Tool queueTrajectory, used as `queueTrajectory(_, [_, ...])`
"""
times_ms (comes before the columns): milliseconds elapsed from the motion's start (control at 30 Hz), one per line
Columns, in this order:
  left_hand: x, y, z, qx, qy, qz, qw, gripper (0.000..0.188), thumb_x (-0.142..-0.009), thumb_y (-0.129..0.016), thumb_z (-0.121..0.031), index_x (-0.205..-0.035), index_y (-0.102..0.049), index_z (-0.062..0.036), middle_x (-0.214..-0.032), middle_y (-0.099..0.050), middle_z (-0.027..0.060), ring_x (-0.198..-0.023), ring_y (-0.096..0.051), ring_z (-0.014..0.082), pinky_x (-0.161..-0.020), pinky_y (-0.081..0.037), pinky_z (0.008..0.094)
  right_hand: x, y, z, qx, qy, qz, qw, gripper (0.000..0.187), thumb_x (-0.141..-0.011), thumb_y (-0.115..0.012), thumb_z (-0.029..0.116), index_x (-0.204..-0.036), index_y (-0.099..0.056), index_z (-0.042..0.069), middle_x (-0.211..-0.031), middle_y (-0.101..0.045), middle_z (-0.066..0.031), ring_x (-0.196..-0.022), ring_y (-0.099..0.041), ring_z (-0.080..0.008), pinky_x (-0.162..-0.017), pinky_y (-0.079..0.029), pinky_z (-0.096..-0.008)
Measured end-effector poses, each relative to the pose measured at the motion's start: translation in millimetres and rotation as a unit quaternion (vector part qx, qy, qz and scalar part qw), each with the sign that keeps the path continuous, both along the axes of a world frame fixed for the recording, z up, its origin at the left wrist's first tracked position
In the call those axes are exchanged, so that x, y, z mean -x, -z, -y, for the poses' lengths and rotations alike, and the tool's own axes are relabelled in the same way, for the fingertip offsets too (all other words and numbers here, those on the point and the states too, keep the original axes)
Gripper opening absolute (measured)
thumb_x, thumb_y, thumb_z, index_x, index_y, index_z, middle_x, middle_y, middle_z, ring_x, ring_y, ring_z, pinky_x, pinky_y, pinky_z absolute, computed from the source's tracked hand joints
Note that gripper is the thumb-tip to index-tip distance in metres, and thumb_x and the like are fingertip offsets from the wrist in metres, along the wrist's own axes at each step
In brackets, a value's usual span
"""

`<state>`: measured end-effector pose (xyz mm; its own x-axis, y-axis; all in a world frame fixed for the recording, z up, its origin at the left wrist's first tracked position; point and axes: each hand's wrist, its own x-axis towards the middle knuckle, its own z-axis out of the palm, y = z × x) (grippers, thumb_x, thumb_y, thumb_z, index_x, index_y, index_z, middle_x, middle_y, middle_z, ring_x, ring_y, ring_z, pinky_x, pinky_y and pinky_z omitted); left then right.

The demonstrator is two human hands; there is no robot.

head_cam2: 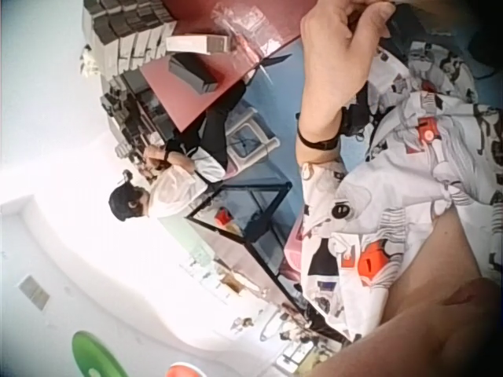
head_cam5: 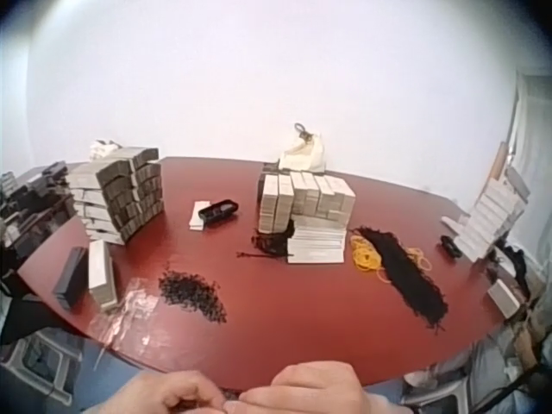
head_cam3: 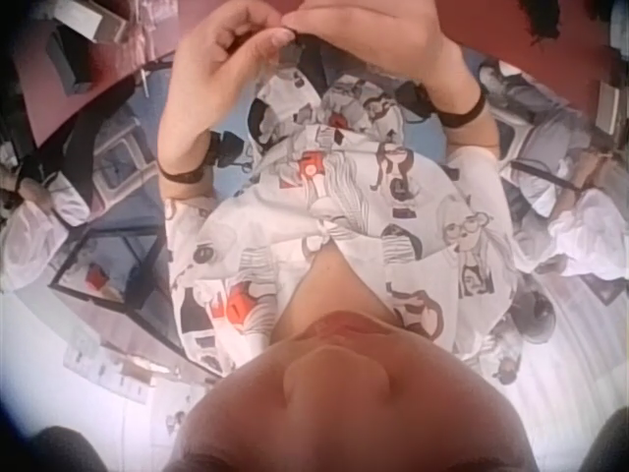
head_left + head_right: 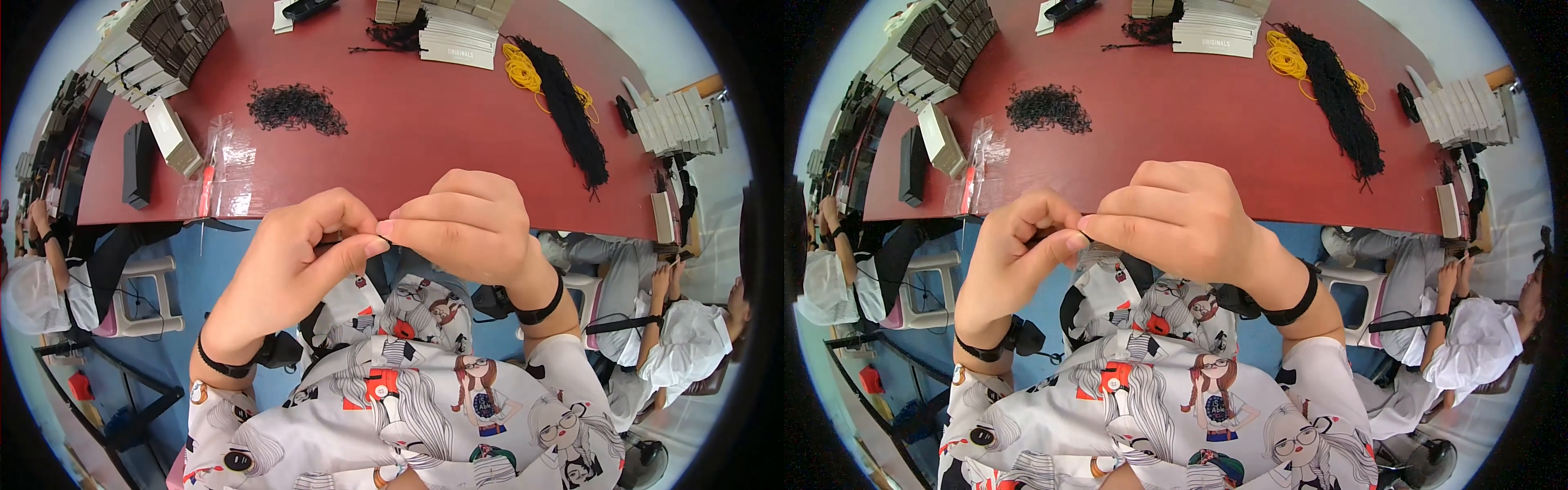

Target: Manually threading strings through product hang-tags and knotting them.

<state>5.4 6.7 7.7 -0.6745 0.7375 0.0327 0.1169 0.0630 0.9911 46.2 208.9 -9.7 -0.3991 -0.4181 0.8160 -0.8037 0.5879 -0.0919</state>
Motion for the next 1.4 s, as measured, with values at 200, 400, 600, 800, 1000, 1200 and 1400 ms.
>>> queueTrajectory(200, [13.3, 1.6, 2.6, 0.046, 0.048, 0.064, 0.996, 0.007, -0.084, -0.058, -0.005, -0.086, -0.054, 0.0003, -0.075, -0.056, 0.0014, -0.064, -0.051, 0.0058, -0.059, -0.042, 0.0188, 3.3, 3.0, 2.6, 0.041, -0.046, 0.091, 0.994, 0.021, -0.060, -0.070, 0.001, -0.081, -0.065, 0.004, -0.072, -0.062, -0.0050, -0.054, -0.055, -0.0159, -0.046, -0.043, -0.0240])
queueTrajectory(400, [4.7, 17.1, -4.2, -0.024, -0.029, 0.042, 0.998, 0.009, -0.083, -0.061, -0.005, -0.086, -0.056, 0.0003, -0.074, -0.058, 0.0020, -0.064, -0.052, 0.0050, -0.057, -0.041, 0.0185, -4.4, 6.6, 14.5, 0.154, -0.001, 0.251, 0.956, 0.012, -0.067, -0.066, 0.001, -0.076, -0.059, 0.005, -0.066, -0.057, -0.0034, -0.052, -0.054, -0.0133, -0.047, -0.044, -0.0238])
queueTrajectory(600, [-7.4, 27.5, -10.4, -0.017, -0.180, -0.311, 0.933, 0.010, -0.077, -0.065, 0.000, -0.085, -0.059, 0.0000, -0.075, -0.061, 0.0045, -0.064, -0.055, 0.0070, -0.053, -0.042, 0.0198, -7.6, 7.7, 21.8, 0.304, -0.001, 0.413, 0.859, 0.008, -0.072, -0.064, 0.004, -0.077, -0.059, 0.004, -0.064, -0.057, 0.0005, -0.052, -0.050, -0.0030, -0.048, -0.041, -0.0186])
queueTrajectory(800, [-12.4, 27.9, -8.3, -0.029, -0.193, -0.290, 0.937, 0.008, -0.079, -0.062, 0.001, -0.087, -0.059, 0.0001, -0.077, -0.060, 0.0036, -0.066, -0.055, 0.0063, -0.053, -0.042, 0.0198, -6.4, 7.1, 21.9, 0.370, -0.051, 0.489, 0.788, 0.009, -0.076, -0.064, 0.006, -0.081, -0.057, 0.002, -0.068, -0.057, 0.0022, -0.056, -0.049, -0.0009, -0.050, -0.040, -0.0170])
queueTrajectory(1000, [-13.4, 20.6, -6.9, -0.119, -0.156, 0.044, 0.980, 0.009, -0.087, -0.056, -0.005, -0.093, -0.056, 0.0011, -0.080, -0.058, 0.0015, -0.072, -0.053, 0.0046, -0.063, -0.042, 0.0178, -12.5, 1.5, 25.5, 0.430, -0.029, 0.424, 0.797, 0.010, -0.079, -0.064, 0.005, -0.084, -0.056, 0.002, -0.071, -0.056, 0.0021, -0.058, -0.049, -0.0007, -0.052, -0.040, -0.0166])
queueTrajectory(1200, [-15.5, 19.0, -9.4, -0.126, -0.143, 0.042, 0.981, 0.009, -0.088, -0.056, -0.006, -0.093, -0.055, 0.0013, -0.081, -0.058, 0.0015, -0.073, -0.053, 0.0047, -0.064, -0.042, 0.0180, -19.3, -2.6, 31.4, 0.344, 0.031, 0.388, 0.855, 0.009, -0.076, -0.067, 0.005, -0.080, -0.059, 0.003, -0.067, -0.058, 0.0003, -0.052, -0.050, -0.0032, -0.046, -0.039, -0.0190])
queueTrajectory(1400, [-15.8, 21.8, -8.3, -0.121, -0.144, 0.017, 0.982, 0.008, -0.087, -0.057, -0.005, -0.091, -0.056, 0.0010, -0.078, -0.058, 0.0007, -0.069, -0.052, 0.0046, -0.061, -0.042, 0.0172, -16.5, -1.5, 28.3, 0.325, 0.010, 0.424, 0.845, 0.010, -0.079, -0.065, 0.009, -0.081, -0.058, 0.003, -0.067, -0.057, 0.0002, -0.054, -0.049, -0.0042, -0.048, -0.038, -0.0196])
